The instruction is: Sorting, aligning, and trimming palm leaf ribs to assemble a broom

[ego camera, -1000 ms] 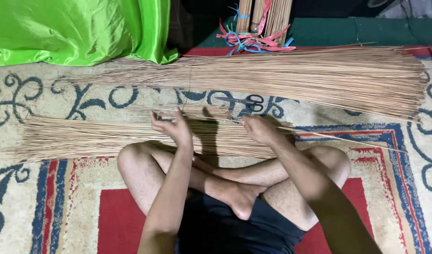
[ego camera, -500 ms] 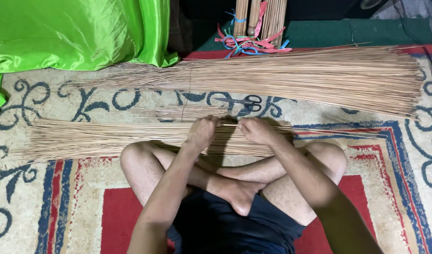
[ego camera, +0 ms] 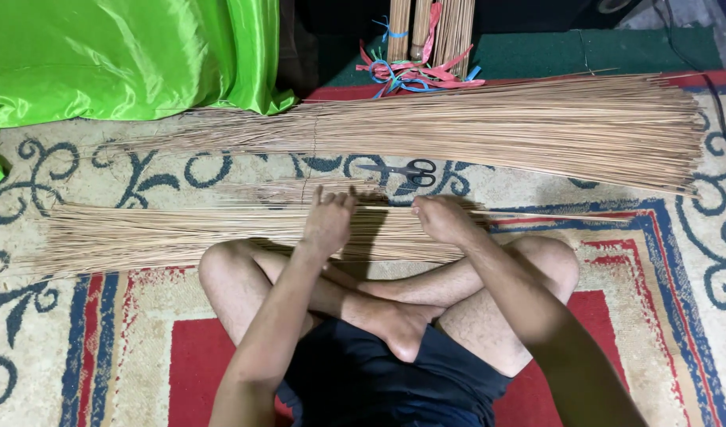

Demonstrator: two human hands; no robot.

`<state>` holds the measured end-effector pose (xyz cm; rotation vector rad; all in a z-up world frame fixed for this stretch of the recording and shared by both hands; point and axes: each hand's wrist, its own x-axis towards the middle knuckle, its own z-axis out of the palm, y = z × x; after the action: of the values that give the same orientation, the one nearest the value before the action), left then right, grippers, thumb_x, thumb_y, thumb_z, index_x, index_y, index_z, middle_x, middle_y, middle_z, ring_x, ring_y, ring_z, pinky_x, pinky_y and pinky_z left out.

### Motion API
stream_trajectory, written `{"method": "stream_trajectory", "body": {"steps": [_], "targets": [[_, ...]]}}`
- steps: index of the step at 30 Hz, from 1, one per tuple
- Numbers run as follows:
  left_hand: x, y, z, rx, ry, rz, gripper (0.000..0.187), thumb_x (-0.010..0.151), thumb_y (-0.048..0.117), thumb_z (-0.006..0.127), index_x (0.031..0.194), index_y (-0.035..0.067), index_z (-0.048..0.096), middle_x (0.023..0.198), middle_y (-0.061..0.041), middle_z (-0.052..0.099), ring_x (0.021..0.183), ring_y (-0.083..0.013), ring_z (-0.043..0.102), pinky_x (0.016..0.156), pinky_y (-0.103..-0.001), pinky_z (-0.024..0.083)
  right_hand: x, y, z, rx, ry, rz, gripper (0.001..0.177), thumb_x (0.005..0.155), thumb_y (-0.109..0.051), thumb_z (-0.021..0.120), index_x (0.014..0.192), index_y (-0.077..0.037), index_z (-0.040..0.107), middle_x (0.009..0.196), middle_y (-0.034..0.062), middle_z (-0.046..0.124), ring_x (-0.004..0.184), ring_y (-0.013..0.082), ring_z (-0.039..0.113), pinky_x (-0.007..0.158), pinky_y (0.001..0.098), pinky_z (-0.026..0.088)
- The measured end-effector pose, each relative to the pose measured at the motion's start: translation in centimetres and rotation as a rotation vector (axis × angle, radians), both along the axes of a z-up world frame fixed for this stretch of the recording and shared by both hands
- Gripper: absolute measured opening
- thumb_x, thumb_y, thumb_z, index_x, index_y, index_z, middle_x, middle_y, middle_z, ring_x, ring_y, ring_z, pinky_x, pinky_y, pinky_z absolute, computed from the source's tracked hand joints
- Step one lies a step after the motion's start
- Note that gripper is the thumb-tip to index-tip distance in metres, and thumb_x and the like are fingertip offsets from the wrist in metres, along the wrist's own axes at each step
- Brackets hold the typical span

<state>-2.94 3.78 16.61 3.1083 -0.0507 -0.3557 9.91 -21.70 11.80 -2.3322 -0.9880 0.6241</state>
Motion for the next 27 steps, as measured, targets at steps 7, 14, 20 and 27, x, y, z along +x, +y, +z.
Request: {"method": "stream_trajectory", "body": {"steps": [7,14,20,27], "targets": [[1.9,-3.2,-7.1,-0.144,-0.168,-0.022,0.02,0.1,0.013,0.056,0.117,0.018,0.065,0.117,-0.004,0.073,0.112,-0.0212,0.072,0.115,-0.045,0.037,-2.7,3.6,0.0,0.036,-0.102,0.064,0.023,0.096,-0.01,0.054,0.112,-0.005,0.069,0.101,0.0232,0.072,0.097,0.0452,0.071,0.084,0.052,0.059],[-2.1,6.4,-9.2,-0.051,-0.094,0.143,0.03,0.101,0.016,0.053,0.128,0.013,0.065,0.12,-0.01,0.073,0.114,-0.0267,0.072,0.114,-0.048,0.037,1.2,-3.0,-5.2,-0.012,-0.173,0.036,0.026,0.094,-0.011,0.053,0.116,-0.005,0.067,0.102,0.0218,0.069,0.101,0.0449,0.069,0.087,0.0516,0.058],[-3.4,9.1,-9.0,-0.073,-0.121,0.185,0.035,0.107,0.033,0.05,0.127,0.01,0.066,0.121,-0.014,0.072,0.116,-0.0318,0.071,0.116,-0.054,0.034,1.5,-4.2,-5.9,0.019,-0.264,0.019,0.021,0.094,-0.011,0.054,0.11,-0.007,0.068,0.097,0.0201,0.068,0.1,0.0436,0.068,0.086,0.0497,0.057],[-0.5,-0.8,-5.9,-0.195,-0.108,-0.004,0.027,0.1,0.023,0.056,0.124,0.015,0.066,0.121,-0.008,0.072,0.114,-0.0284,0.071,0.107,-0.046,0.046,-2.0,1.6,-8.4,0.087,-0.481,0.004,0.015,0.095,-0.015,0.057,0.104,-0.014,0.07,0.091,0.0091,0.066,0.092,0.0335,0.068,0.079,0.0442,0.053]]}}
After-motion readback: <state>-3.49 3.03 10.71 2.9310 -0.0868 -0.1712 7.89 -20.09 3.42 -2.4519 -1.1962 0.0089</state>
